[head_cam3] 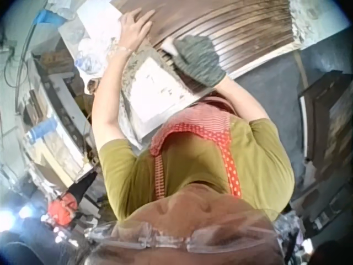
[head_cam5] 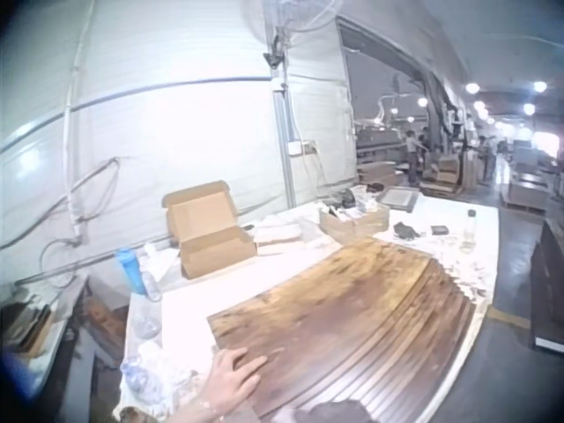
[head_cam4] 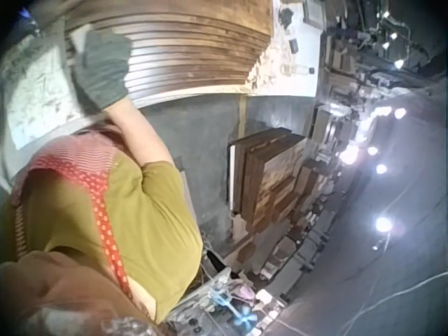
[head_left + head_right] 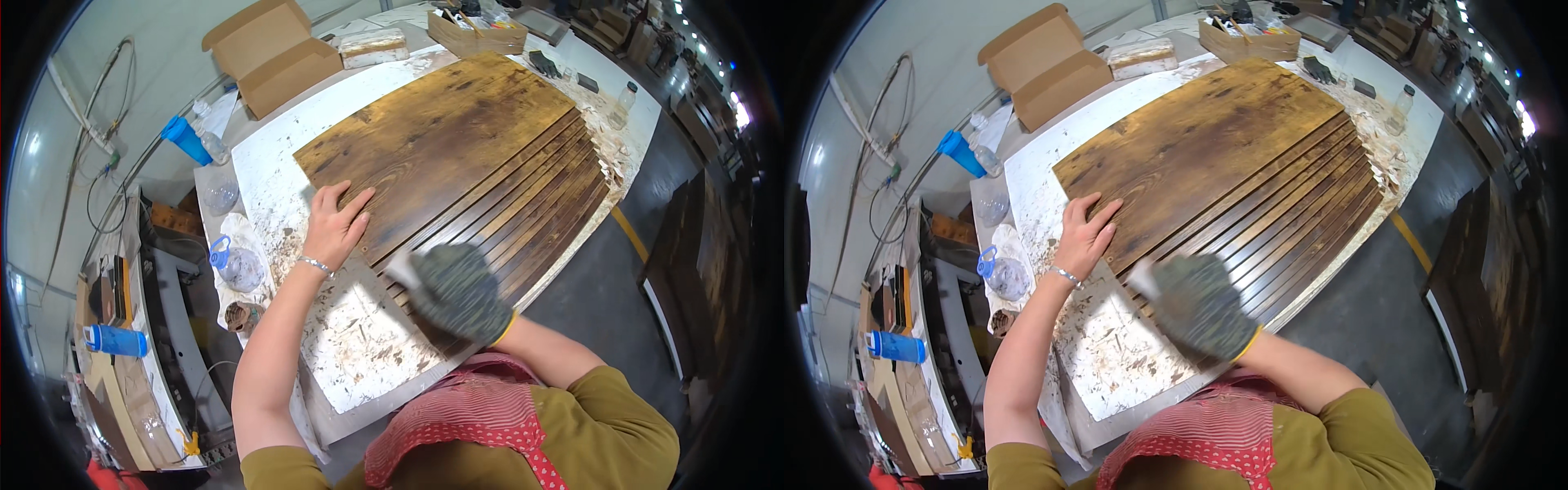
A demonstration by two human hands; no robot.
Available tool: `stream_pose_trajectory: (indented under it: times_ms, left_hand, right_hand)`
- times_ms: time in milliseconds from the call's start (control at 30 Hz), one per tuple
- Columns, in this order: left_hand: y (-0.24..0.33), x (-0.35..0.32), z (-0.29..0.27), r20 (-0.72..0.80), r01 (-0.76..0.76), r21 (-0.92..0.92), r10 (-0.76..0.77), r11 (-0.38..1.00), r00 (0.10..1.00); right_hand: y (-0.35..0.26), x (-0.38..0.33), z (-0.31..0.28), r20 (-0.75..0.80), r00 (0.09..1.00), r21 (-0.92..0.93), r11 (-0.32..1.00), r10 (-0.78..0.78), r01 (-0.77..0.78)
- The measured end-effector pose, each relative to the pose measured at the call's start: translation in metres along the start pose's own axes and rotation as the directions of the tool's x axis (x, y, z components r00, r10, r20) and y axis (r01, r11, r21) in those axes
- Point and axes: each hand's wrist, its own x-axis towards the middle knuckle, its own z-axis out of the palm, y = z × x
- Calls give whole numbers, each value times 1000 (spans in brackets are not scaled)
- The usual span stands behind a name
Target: The person wipes a stack of wooden boards with a cloth and a small rectangular block, then picks up a cardboard tube and a piece of white material from the table before continuing to wipe the boards.
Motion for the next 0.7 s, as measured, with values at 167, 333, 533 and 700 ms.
stream_pose_trajectory:
  times_ms: [167,333,533,700]
  left_hand:
    - [0,0,2,-19,-33,-8,33,999,999]
    - [-3,-2,4,-52,-22,-16,21,1000,998]
    - [-10,0,4,-53,-27,0,27,1000,998]
    - [-2,10,2,-90,-73,-20,71,997,993]
  right_hand:
    - [-31,-7,19,224,967,111,989,-124,101]
    - [-31,8,5,121,990,68,996,-65,57]
    - [4,20,6,131,991,-176,984,36,-12]
    - [6,27,-9,133,991,-125,992,23,-7]
